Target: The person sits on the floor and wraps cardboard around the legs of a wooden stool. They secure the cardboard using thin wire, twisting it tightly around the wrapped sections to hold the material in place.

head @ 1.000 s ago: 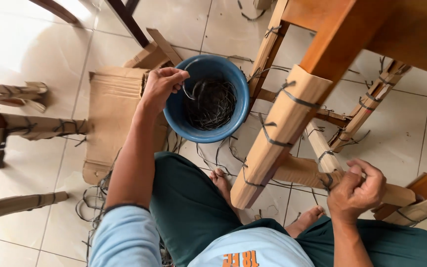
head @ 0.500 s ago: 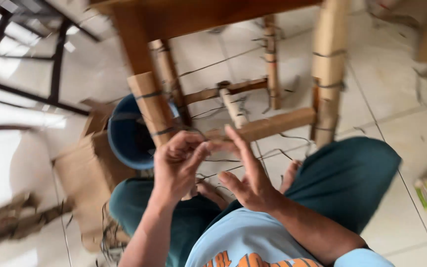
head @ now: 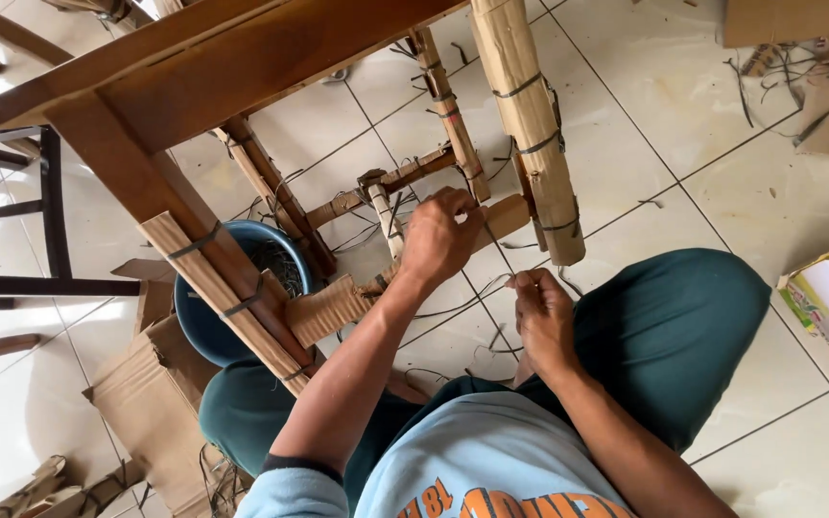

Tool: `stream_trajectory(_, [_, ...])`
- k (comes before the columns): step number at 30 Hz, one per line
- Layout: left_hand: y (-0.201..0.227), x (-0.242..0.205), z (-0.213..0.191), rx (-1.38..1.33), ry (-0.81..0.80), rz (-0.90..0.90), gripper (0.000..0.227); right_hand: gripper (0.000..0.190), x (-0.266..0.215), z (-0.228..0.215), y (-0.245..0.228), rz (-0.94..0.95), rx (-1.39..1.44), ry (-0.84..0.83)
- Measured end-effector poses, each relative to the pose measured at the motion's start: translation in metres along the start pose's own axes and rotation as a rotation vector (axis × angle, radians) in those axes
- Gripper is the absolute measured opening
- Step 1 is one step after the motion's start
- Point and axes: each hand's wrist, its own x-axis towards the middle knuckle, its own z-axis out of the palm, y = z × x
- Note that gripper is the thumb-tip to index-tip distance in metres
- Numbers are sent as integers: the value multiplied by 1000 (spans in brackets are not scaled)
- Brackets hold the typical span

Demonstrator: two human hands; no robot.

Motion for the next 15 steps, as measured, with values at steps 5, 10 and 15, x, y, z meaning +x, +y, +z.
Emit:
stream_trajectory(5, [-21,26,18,120,-199,-89,22,40,26,-9,74,284,-590,68])
stream_trajectory(10, [-40,40,14,55,-339,-172,25,28,43,2,126,180,-366,18])
stream_trajectory(15, [-26,46,-5,72,-505,-220,33,30,74,19,158,132,-452,-69])
